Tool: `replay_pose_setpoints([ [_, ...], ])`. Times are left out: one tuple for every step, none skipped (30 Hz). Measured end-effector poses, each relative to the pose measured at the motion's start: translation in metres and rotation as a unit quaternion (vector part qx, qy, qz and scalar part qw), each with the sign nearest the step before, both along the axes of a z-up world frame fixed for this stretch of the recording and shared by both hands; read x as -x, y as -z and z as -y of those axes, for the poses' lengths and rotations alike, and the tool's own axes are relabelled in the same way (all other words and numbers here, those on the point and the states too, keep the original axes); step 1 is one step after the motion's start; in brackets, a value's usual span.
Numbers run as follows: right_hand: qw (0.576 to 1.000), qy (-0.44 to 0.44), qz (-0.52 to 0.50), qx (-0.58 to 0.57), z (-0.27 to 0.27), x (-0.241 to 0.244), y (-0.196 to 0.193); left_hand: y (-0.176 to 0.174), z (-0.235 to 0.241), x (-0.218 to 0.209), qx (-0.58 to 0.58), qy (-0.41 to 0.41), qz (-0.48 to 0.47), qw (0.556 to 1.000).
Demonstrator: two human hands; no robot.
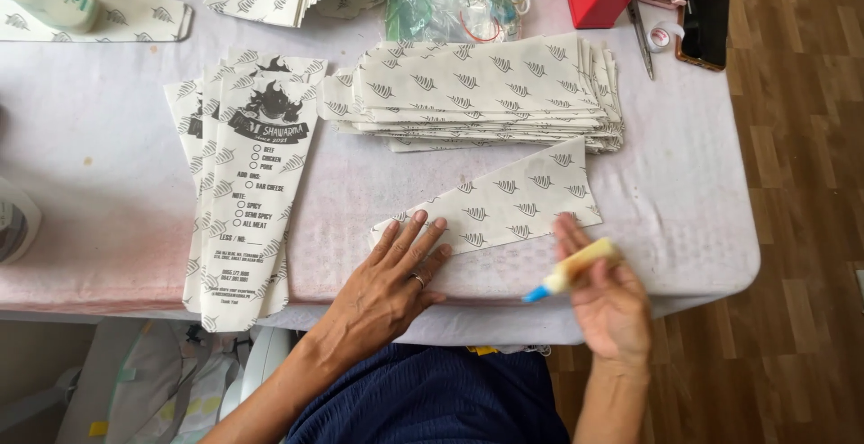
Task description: Applying glue to the edges of pre-printed paper sleeves and folding them to assemble packaging pockets.
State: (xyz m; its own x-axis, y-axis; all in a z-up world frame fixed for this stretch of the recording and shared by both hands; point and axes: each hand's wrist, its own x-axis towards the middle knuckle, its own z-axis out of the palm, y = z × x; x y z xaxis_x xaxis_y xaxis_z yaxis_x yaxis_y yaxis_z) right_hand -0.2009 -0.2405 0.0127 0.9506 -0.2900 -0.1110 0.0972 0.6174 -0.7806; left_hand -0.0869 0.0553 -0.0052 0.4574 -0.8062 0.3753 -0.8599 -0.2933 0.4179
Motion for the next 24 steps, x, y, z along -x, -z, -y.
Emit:
replay_pose_setpoints([
  [1.0,-0.001,0.001,-0.002,0.01,0.001,-0.001,-0.001,-0.001,0.003,-0.002,-0.001,0.001,1.0],
  [0.997,0.068,-0.012,0.024,0.021,0.004,-0.003,-0.002,-0.001,0.006,-0.027,-0.01,0.023,0.999],
  [0.989,0.136,-0.024,0.05,0.031,0.006,-0.004,-0.003,-0.001,0.009,-0.052,-0.02,0.045,0.997],
  [0.989,0.137,-0.022,0.051,0.035,0.006,-0.006,-0.001,-0.002,0.013,-0.05,-0.019,0.047,0.997],
  [0.987,0.126,-0.044,0.088,0.039,0.006,-0.008,0.002,-0.002,0.016,-0.058,-0.027,0.065,0.996],
  [0.984,0.113,-0.066,0.122,0.042,0.005,-0.01,0.003,-0.004,0.02,-0.069,-0.037,0.082,0.994],
  [0.984,0.111,-0.065,0.123,0.036,0.007,-0.014,0.002,-0.003,0.02,-0.069,-0.039,0.083,0.993],
  [0.982,0.135,-0.045,0.122,0.028,0.005,-0.016,0.001,-0.005,0.02,-0.088,-0.044,0.106,0.989],
  [0.979,0.159,-0.025,0.121,0.02,0.003,-0.019,0.0,-0.007,0.02,-0.108,-0.049,0.13,0.984],
  [0.982,0.147,-0.025,0.117,0.013,0.001,-0.018,0.0,-0.006,0.021,-0.114,-0.061,0.128,0.983],
  [0.989,0.097,-0.025,0.11,0.006,-0.001,-0.017,0.001,-0.004,0.022,-0.111,-0.061,0.125,0.984],
  [0.993,0.051,-0.027,0.102,-0.002,-0.001,-0.016,0.001,-0.002,0.023,-0.108,-0.056,0.122,0.985],
  [0.994,0.043,-0.027,0.097,-0.003,-0.002,-0.012,-0.001,-0.003,0.026,-0.114,-0.063,0.12,0.984],
  [0.993,0.044,-0.046,0.104,-0.002,-0.004,-0.011,-0.003,-0.001,0.026,-0.118,-0.065,0.113,0.984],
  [0.991,0.044,-0.065,0.111,-0.001,-0.006,-0.009,-0.006,0.001,0.026,-0.122,-0.068,0.106,0.985],
  [0.991,0.039,-0.064,0.112,0.003,-0.005,-0.011,-0.004,-0.004,0.028,-0.123,-0.073,0.105,0.984],
  [0.985,0.069,-0.083,0.134,0.007,-0.004,-0.014,-0.002,-0.01,0.029,-0.117,-0.071,0.082,0.987],
  [0.978,0.1,-0.1,0.155,0.01,-0.006,-0.018,-0.001,-0.015,0.027,-0.11,-0.068,0.063,0.99],
  [0.978,0.097,-0.096,0.155,0.012,-0.006,-0.018,-0.003,-0.021,0.03,-0.11,-0.071,0.065,0.989],
  [0.976,0.093,-0.106,0.167,0.015,-0.004,-0.018,-0.004,-0.027,0.035,-0.109,-0.088,0.067,0.988],
  [0.973,0.088,-0.116,0.18,0.018,-0.003,-0.018,-0.005,-0.032,0.039,-0.108,-0.104,0.068,0.986],
  [0.973,0.086,-0.118,0.179,0.015,-0.002,-0.018,-0.007,-0.032,0.048,-0.109,-0.105,0.066,0.986],
  [0.971,0.092,-0.122,0.183,0.013,-0.002,-0.019,-0.008,-0.031,0.056,-0.095,-0.191,0.084,0.973],
  [0.969,0.1,-0.124,0.187,0.012,-0.002,-0.02,-0.01,-0.029,0.061,-0.079,-0.274,0.105,0.953],
])
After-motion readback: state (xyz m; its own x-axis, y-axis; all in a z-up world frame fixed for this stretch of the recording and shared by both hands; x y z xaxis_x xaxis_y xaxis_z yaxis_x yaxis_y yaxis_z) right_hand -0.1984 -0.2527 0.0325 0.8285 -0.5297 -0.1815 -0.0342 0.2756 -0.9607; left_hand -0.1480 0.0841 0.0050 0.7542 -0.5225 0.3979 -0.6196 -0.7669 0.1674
